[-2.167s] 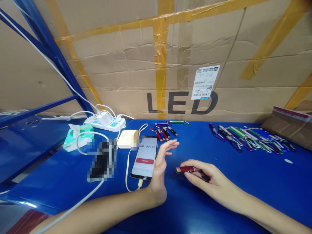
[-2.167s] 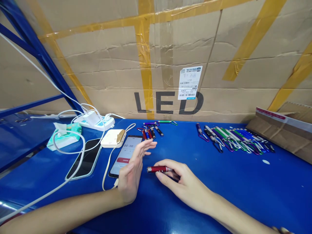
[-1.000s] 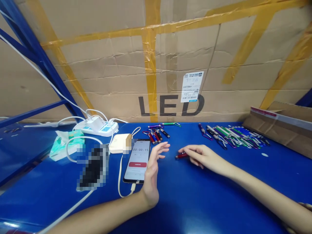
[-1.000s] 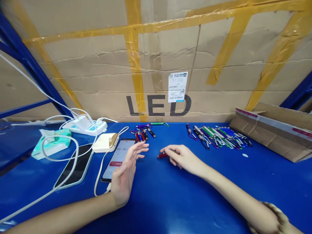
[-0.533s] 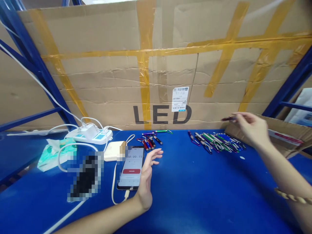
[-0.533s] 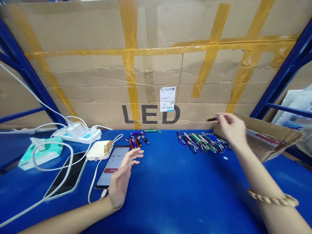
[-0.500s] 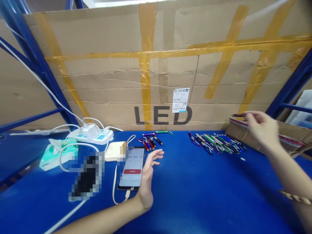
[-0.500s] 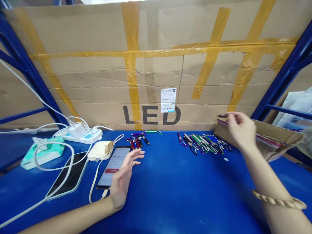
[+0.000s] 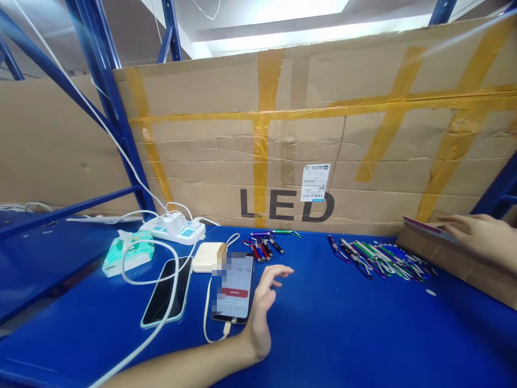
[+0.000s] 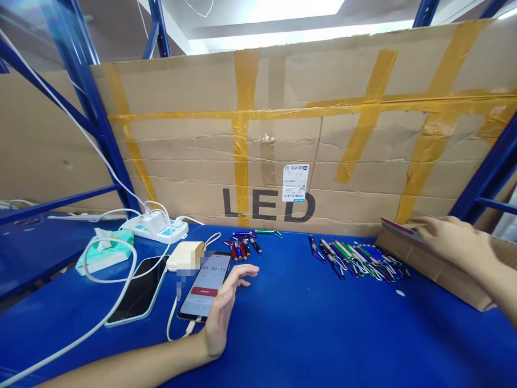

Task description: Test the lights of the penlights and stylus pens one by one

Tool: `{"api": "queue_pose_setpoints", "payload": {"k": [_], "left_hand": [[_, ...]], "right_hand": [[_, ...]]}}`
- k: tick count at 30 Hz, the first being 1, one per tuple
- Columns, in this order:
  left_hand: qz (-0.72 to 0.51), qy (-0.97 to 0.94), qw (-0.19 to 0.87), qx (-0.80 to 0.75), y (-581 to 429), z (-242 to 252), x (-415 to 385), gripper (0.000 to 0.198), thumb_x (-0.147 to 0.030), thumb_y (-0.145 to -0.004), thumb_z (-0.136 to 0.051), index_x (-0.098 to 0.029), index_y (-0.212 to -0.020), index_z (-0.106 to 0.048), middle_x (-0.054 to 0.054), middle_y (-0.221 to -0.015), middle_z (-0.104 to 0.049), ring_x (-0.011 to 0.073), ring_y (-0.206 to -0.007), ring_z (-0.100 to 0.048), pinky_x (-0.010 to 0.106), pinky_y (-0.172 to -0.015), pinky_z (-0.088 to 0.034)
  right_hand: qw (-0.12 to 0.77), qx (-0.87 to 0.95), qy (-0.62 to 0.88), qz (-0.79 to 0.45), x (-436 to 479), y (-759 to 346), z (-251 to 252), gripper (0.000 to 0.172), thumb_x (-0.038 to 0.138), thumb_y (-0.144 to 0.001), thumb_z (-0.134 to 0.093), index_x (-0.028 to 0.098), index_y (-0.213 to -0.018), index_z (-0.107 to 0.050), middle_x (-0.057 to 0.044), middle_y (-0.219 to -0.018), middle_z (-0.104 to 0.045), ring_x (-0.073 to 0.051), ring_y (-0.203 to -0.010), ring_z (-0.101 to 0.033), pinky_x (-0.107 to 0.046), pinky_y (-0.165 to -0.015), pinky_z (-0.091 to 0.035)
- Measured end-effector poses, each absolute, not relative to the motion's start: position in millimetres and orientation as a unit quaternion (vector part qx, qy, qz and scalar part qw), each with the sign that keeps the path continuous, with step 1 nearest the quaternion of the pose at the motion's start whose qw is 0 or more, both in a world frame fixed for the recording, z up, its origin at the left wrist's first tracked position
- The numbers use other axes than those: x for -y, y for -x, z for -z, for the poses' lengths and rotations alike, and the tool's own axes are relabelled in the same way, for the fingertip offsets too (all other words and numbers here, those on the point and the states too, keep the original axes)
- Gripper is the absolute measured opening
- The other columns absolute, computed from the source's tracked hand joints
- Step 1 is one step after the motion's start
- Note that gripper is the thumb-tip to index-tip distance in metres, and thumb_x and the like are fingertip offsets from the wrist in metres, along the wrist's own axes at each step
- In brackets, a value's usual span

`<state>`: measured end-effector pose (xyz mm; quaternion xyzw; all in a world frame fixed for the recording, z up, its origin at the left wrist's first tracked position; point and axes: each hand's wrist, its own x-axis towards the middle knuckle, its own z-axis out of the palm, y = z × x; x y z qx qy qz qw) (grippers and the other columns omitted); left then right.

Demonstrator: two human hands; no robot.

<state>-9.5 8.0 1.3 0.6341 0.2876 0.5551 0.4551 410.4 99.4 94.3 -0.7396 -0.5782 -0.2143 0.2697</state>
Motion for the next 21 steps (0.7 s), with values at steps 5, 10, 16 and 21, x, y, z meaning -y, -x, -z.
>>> {"api": "queue_pose_setpoints", "payload": {"k": [5, 10, 16, 21], "left_hand": [[-0.55, -0.643, 0.447, -0.289, 10, -3, -8, 0.038, -0.033, -0.083, -0.023, -0.017, -0.09, -0.056, 0.01, -0.112, -0.054, 0.0263, -0.107, -0.046, 0.035, -0.087, -0.032], [-0.557, -0.648, 0.443, -0.272, 11, -2, -7, 0.034, -0.033, -0.082, -0.026, -0.016, -0.084, -0.056, 0.01, -0.105, -0.055, 0.0261, -0.104, -0.047, 0.035, -0.086, -0.032], [-0.559, -0.645, 0.45, -0.263, 14, -4, -2, 0.036, -0.035, -0.085, -0.026, -0.016, -0.082, -0.057, 0.01, -0.101, -0.055, 0.0249, -0.101, -0.048, 0.035, -0.088, -0.033], [-0.534, -0.647, 0.448, -0.309, 15, -8, -1, 0.027, -0.033, -0.083, -0.034, -0.016, -0.092, -0.053, 0.009, -0.1, -0.053, 0.0232, -0.098, -0.047, 0.034, -0.087, -0.034]], "right_hand": [[0.212, 0.755, 0.608, 0.122, -113, -296, -55, 0.028, 0.026, -0.083, -0.05, 0.018, -0.103, -0.067, -0.013, -0.108, -0.064, -0.025, -0.102, -0.058, -0.038, -0.089, -0.042], [0.182, 0.852, 0.49, 0.001, -133, -169, -14, 0.046, 0.037, -0.084, -0.052, 0.023, -0.129, -0.051, -0.005, -0.123, -0.059, -0.019, -0.11, -0.056, -0.029, -0.093, -0.044], [0.217, 0.822, 0.524, -0.049, -146, -128, -9, 0.032, 0.017, -0.076, -0.054, 0.023, -0.104, -0.069, -0.006, -0.1, -0.07, -0.024, -0.096, -0.062, -0.033, -0.082, -0.048], [0.294, 0.78, 0.538, -0.128, -126, -156, -24, 0.023, 0.03, -0.074, -0.059, 0.02, -0.09, -0.072, -0.004, -0.082, -0.071, -0.018, -0.073, -0.063, -0.03, -0.071, -0.049]]}}
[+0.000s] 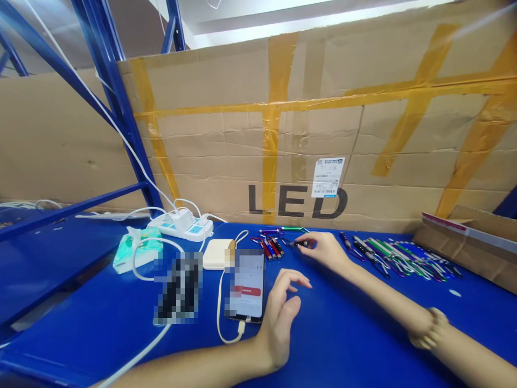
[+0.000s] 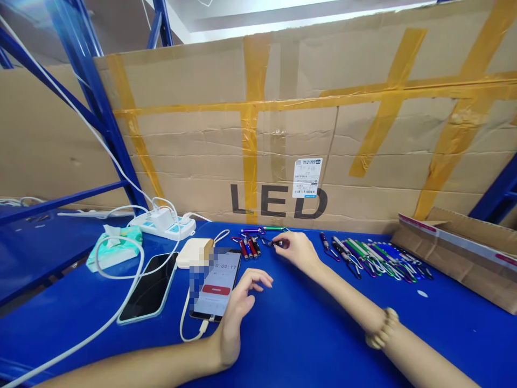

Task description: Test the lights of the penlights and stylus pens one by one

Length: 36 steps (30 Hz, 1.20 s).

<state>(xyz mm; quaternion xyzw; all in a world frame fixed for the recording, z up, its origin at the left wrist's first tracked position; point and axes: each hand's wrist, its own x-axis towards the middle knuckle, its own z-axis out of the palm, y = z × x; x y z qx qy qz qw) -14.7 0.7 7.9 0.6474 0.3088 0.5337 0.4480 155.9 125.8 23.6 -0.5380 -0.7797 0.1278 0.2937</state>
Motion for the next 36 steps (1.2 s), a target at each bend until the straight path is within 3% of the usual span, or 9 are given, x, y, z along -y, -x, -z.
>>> {"api": "queue_pose_setpoints", "payload": {"k": [4, 7, 10, 12, 16, 20, 23, 29, 36], "left_hand": [[-0.522, -0.594, 0.466, -0.398, 13, -9, -2, 0.022, -0.028, -0.081, -0.041, -0.019, -0.101, -0.045, 0.008, -0.103, -0.048, 0.021, -0.097, -0.044, 0.034, -0.087, -0.033], [-0.519, -0.582, 0.466, -0.418, 10, -9, -4, 0.02, -0.028, -0.082, -0.042, -0.02, -0.1, -0.045, 0.007, -0.104, -0.048, 0.0198, -0.095, -0.044, 0.033, -0.086, -0.033], [-0.513, -0.58, 0.475, -0.419, 6, -9, -6, 0.021, -0.031, -0.084, -0.045, -0.02, -0.102, -0.047, 0.006, -0.097, -0.05, 0.0175, -0.088, -0.046, 0.031, -0.083, -0.034], [-0.504, -0.575, 0.495, -0.412, 4, -9, -8, 0.025, -0.035, -0.085, -0.047, -0.02, -0.106, -0.048, 0.003, -0.088, -0.051, 0.0154, -0.081, -0.047, 0.03, -0.079, -0.035], [-0.483, -0.595, 0.5, -0.402, 1, -7, -12, 0.023, -0.033, -0.081, -0.058, -0.019, -0.098, -0.061, 0.001, -0.076, -0.054, 0.0134, -0.072, -0.048, 0.026, -0.071, -0.036], [-0.483, -0.612, 0.465, -0.419, 2, -5, -14, 0.012, -0.028, -0.078, -0.062, -0.017, -0.082, -0.066, 0.001, -0.071, -0.054, 0.0129, -0.07, -0.048, 0.025, -0.067, -0.036], [-0.483, -0.617, 0.452, -0.426, 2, -6, -14, 0.012, -0.028, -0.078, -0.062, -0.019, -0.085, -0.066, 0.001, -0.076, -0.054, 0.0131, -0.072, -0.048, 0.024, -0.068, -0.037], [-0.53, -0.596, 0.456, -0.394, 5, -7, -11, 0.032, -0.039, -0.085, -0.041, -0.019, -0.099, -0.061, 0.007, -0.101, -0.055, 0.0206, -0.094, -0.049, 0.03, -0.078, -0.035], [-0.581, -0.549, 0.473, -0.37, 4, -7, -11, 0.042, -0.039, -0.08, -0.028, -0.016, -0.108, -0.049, 0.01, -0.117, -0.052, 0.0258, -0.108, -0.046, 0.034, -0.084, -0.032]], "right_hand": [[0.377, 0.724, 0.531, -0.23, -90, -174, -26, 0.049, 0.053, -0.081, -0.05, 0.014, -0.108, -0.064, -0.01, -0.094, -0.068, -0.019, -0.08, -0.063, -0.031, -0.072, -0.05], [0.487, 0.553, 0.456, -0.499, -61, -176, -25, 0.046, 0.053, -0.076, -0.06, 0.021, -0.108, -0.06, -0.008, -0.104, -0.064, -0.019, -0.093, -0.061, -0.032, -0.08, -0.05], [0.471, 0.414, 0.378, -0.681, -36, -170, -27, 0.038, 0.045, -0.071, -0.071, 0.025, -0.102, -0.06, 0.001, -0.08, -0.058, -0.012, -0.07, -0.059, -0.027, -0.066, -0.051], [0.416, 0.434, 0.366, -0.71, -24, -165, -30, 0.034, 0.045, -0.079, -0.064, 0.024, -0.105, -0.059, 0.006, -0.066, -0.042, -0.004, -0.048, -0.04, -0.018, -0.047, -0.042], [0.299, 0.521, 0.34, -0.723, -12, -161, -32, 0.04, 0.047, -0.086, -0.053, 0.022, -0.117, -0.055, 0.007, -0.067, -0.032, -0.003, -0.05, -0.022, -0.012, -0.044, -0.022], [0.25, 0.629, 0.375, -0.633, -10, -167, -29, 0.05, 0.047, -0.089, -0.047, 0.022, -0.133, -0.043, 0.002, -0.077, -0.044, -0.005, -0.059, -0.033, -0.015, -0.051, -0.029], [0.265, 0.687, 0.399, -0.546, -11, -172, -29, 0.048, 0.049, -0.091, -0.04, 0.02, -0.128, -0.052, 0.001, -0.072, -0.047, -0.009, -0.063, -0.04, -0.019, -0.057, -0.036], [0.252, 0.741, 0.44, -0.441, -7, -175, -32, 0.046, 0.051, -0.09, -0.04, 0.028, -0.128, -0.052, -0.004, -0.114, -0.059, -0.021, -0.109, -0.049, -0.035, -0.1, -0.035], [0.207, 0.74, 0.478, -0.425, -4, -180, -22, 0.056, 0.055, -0.091, -0.031, 0.023, -0.134, -0.045, -0.005, -0.091, -0.062, -0.017, -0.075, -0.057, -0.033, -0.074, -0.051]]}}
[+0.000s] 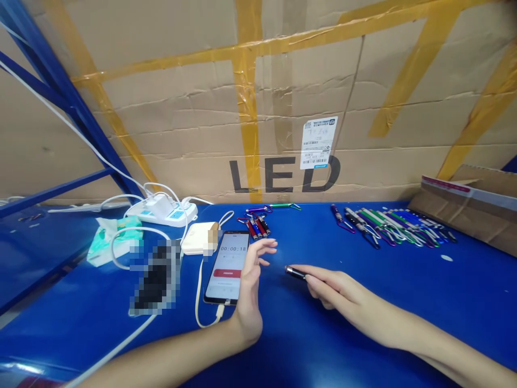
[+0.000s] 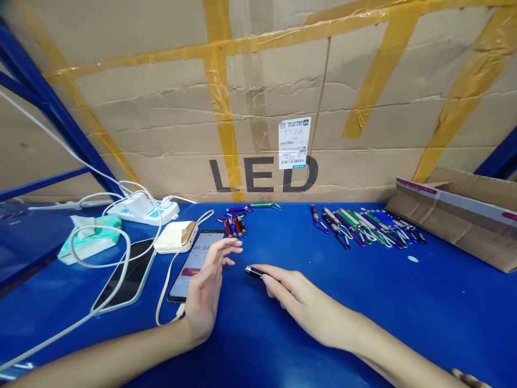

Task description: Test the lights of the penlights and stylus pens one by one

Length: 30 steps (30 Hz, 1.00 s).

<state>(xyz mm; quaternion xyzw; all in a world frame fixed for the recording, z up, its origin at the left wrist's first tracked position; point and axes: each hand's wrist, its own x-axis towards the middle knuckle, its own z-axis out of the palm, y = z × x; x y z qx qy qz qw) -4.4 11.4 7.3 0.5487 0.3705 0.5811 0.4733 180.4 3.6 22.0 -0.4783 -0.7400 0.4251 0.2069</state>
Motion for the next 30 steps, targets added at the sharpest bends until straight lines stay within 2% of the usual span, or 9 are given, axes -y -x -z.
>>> {"api": "queue_pose_setpoints", "payload": {"k": [3, 5, 7, 14, 18, 24, 30], "left_hand": [[-0.582, -0.553, 0.471, -0.365, 4, -6, -12, 0.042, -0.039, -0.08, -0.028, -0.016, -0.109, -0.049, 0.01, -0.118, -0.052, 0.0262, -0.11, -0.045, 0.034, -0.086, -0.032], [-0.583, -0.556, 0.473, -0.357, 5, -4, -12, 0.043, -0.039, -0.08, -0.029, -0.016, -0.11, -0.049, 0.01, -0.119, -0.052, 0.0272, -0.113, -0.044, 0.035, -0.088, -0.031], [-0.584, -0.555, 0.48, -0.347, 5, -4, -11, 0.044, -0.04, -0.079, -0.03, -0.017, -0.111, -0.05, 0.01, -0.121, -0.053, 0.0282, -0.116, -0.042, 0.037, -0.091, -0.031], [-0.573, -0.567, 0.482, -0.343, 6, -9, -7, 0.044, -0.041, -0.076, -0.033, -0.018, -0.11, -0.052, 0.008, -0.12, -0.054, 0.0282, -0.115, -0.043, 0.037, -0.091, -0.029], [-0.558, -0.583, 0.486, -0.336, 7, -9, -7, 0.046, -0.041, -0.076, -0.032, -0.018, -0.111, -0.051, 0.008, -0.121, -0.054, 0.0279, -0.115, -0.042, 0.036, -0.091, -0.028], [-0.558, -0.579, 0.485, -0.344, 6, -11, -6, 0.044, -0.04, -0.076, -0.031, -0.018, -0.109, -0.052, 0.008, -0.12, -0.054, 0.0281, -0.115, -0.043, 0.037, -0.09, -0.029], [-0.556, -0.583, 0.485, -0.34, 5, -12, -7, 0.044, -0.038, -0.078, -0.03, -0.018, -0.111, -0.052, 0.007, -0.122, -0.054, 0.0279, -0.115, -0.043, 0.037, -0.09, -0.029]], "right_hand": [[0.212, 0.748, 0.468, -0.421, -5, -180, -25, 0.052, 0.054, -0.09, -0.035, 0.025, -0.13, -0.051, -0.006, -0.107, -0.063, -0.02, -0.091, -0.059, -0.035, -0.083, -0.049], [0.214, 0.755, 0.457, -0.42, -6, -178, -29, 0.048, 0.053, -0.089, -0.039, 0.028, -0.126, -0.055, -0.004, -0.121, -0.06, -0.024, -0.107, -0.055, -0.038, -0.095, -0.044], [0.209, 0.76, 0.446, -0.424, -7, -177, -33, 0.047, 0.053, -0.088, -0.041, 0.028, -0.124, -0.057, -0.003, -0.125, -0.058, -0.026, -0.114, -0.052, -0.039, -0.1, -0.04], [0.196, 0.77, 0.428, -0.432, -7, -173, -29, 0.049, 0.055, -0.087, -0.042, 0.025, -0.12, -0.061, -0.004, -0.118, -0.063, -0.025, -0.103, -0.059, -0.032, -0.084, -0.051], [0.186, 0.785, 0.427, -0.407, -6, -172, -24, 0.047, 0.053, -0.089, -0.04, 0.024, -0.118, -0.061, -0.004, -0.114, -0.064, -0.025, -0.096, -0.062, -0.029, -0.073, -0.052], [0.194, 0.785, 0.418, -0.414, -7, -173, -20, 0.041, 0.049, -0.09, -0.042, 0.026, -0.117, -0.062, -0.002, -0.113, -0.065, -0.023, -0.096, -0.061, -0.028, -0.076, -0.051], [0.186, 0.792, 0.42, -0.402, -5, -172, -24, 0.043, 0.049, -0.09, -0.04, 0.024, -0.119, -0.06, -0.005, -0.112, -0.065, -0.023, -0.092, -0.062, -0.028, -0.071, -0.052]]}}
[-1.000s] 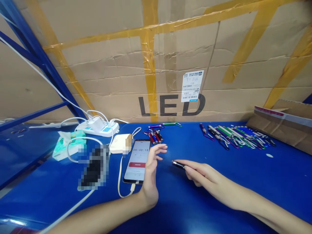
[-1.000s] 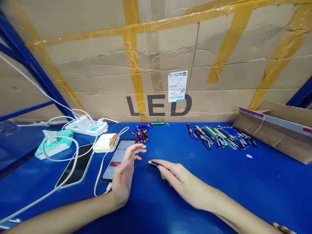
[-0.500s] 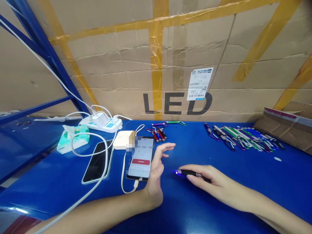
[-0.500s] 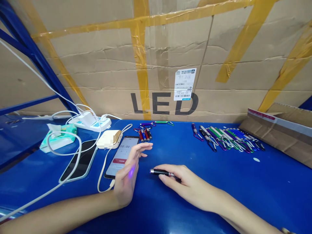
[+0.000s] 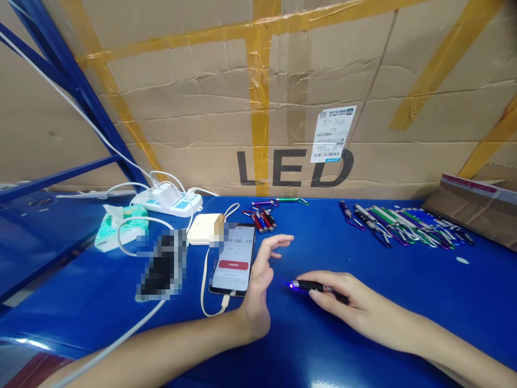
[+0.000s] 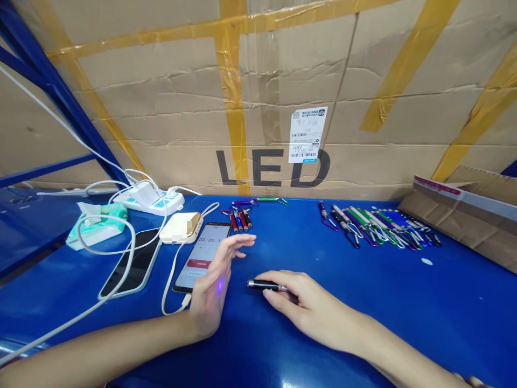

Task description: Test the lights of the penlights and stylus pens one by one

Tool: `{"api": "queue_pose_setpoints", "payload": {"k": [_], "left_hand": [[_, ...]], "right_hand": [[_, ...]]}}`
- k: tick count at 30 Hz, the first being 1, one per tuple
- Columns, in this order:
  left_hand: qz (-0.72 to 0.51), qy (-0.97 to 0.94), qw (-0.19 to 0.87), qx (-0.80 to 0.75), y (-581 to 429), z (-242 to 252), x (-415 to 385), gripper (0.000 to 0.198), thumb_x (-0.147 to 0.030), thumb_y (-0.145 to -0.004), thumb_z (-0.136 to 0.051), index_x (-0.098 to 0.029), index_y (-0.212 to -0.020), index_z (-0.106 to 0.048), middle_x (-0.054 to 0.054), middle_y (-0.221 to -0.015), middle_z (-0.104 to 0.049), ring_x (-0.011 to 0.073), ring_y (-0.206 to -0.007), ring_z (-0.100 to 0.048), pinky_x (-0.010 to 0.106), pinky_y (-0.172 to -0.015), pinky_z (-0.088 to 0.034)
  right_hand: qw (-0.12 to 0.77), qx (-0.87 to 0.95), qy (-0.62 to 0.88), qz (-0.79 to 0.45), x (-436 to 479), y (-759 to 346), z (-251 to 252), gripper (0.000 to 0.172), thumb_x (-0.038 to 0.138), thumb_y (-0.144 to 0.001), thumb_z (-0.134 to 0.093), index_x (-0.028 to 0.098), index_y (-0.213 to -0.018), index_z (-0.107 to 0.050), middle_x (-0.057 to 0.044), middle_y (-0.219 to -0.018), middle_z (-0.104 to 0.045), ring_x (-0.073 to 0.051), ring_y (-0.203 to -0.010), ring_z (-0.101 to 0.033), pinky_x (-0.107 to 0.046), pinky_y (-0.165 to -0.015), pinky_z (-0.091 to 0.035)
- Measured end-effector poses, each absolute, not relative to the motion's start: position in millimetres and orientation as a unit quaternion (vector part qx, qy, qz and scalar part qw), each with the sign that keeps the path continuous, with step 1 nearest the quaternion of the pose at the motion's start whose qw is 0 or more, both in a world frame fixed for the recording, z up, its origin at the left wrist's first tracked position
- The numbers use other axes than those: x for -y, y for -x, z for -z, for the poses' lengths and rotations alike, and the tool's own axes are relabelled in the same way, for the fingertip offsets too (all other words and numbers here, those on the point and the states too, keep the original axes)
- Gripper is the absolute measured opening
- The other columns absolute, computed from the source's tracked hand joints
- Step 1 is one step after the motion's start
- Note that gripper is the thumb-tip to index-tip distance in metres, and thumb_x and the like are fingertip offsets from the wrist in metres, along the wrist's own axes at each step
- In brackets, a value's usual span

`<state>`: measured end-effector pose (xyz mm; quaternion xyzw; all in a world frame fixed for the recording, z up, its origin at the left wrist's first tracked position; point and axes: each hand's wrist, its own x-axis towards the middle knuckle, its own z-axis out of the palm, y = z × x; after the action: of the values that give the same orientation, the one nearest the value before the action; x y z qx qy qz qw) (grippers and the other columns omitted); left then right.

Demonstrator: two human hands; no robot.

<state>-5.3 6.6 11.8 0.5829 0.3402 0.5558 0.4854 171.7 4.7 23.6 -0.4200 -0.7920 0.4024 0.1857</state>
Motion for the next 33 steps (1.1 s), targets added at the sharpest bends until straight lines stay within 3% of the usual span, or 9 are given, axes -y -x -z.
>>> {"api": "queue_pose_setpoints", "payload": {"k": [5, 11, 22, 29, 33], "left_hand": [[-0.553, -0.593, 0.484, -0.33, 5.1, -12.3, -6.3, 0.046, -0.038, -0.079, -0.028, -0.018, -0.112, -0.053, 0.007, -0.125, -0.053, 0.0282, -0.117, -0.042, 0.038, -0.092, -0.028], [-0.553, -0.591, 0.488, -0.327, 4.5, -12.9, -6.4, 0.047, -0.04, -0.078, -0.028, -0.018, -0.111, -0.054, 0.007, -0.124, -0.053, 0.0289, -0.116, -0.042, 0.039, -0.091, -0.027], [-0.543, -0.595, 0.493, -0.329, 7.3, -9.6, -7.5, 0.045, -0.037, -0.081, -0.028, -0.019, -0.112, -0.055, 0.007, -0.125, -0.052, 0.0293, -0.116, -0.042, 0.039, -0.092, -0.028], [-0.538, -0.59, 0.5, -0.335, 6.4, -11.2, -7.0, 0.045, -0.038, -0.081, -0.03, -0.017, -0.111, -0.055, 0.009, -0.124, -0.053, 0.0312, -0.117, -0.042, 0.039, -0.095, -0.028], [-0.538, -0.588, 0.502, -0.335, 6.2, -11.1, -6.3, 0.045, -0.038, -0.081, -0.03, -0.017, -0.112, -0.055, 0.009, -0.124, -0.053, 0.0312, -0.117, -0.042, 0.039, -0.096, -0.028]], "right_hand": [[0.18, 0.799, 0.414, -0.398, -3.2, -170.8, -29.3, 0.041, 0.046, -0.091, -0.04, 0.024, -0.118, -0.062, -0.004, -0.117, -0.063, -0.024, -0.105, -0.058, -0.032, -0.087, -0.049], [0.164, 0.81, 0.407, -0.387, -4.7, -172.9, -29.7, 0.039, 0.044, -0.091, -0.041, 0.025, -0.117, -0.063, -0.004, -0.118, -0.062, -0.024, -0.108, -0.056, -0.032, -0.088, -0.048], [0.155, 0.808, 0.417, -0.385, -4.5, -169.6, -28.6, 0.04, 0.041, -0.09, -0.04, 0.021, -0.119, -0.061, -0.006, -0.114, -0.063, -0.021, -0.099, -0.059, -0.027, -0.081, -0.048], [0.15, 0.819, 0.417, -0.364, -3.7, -171.1, -23.3, 0.038, 0.042, -0.09, -0.042, 0.022, -0.115, -0.063, -0.005, -0.091, -0.066, -0.016, -0.072, -0.059, -0.024, -0.065, -0.046], [0.151, 0.819, 0.413, -0.368, -3.9, -170.8, -23.1, 0.035, 0.04, -0.091, -0.043, 0.024, -0.114, -0.064, -0.005, -0.094, -0.066, -0.016, -0.074, -0.058, -0.024, -0.064, -0.045]]}}
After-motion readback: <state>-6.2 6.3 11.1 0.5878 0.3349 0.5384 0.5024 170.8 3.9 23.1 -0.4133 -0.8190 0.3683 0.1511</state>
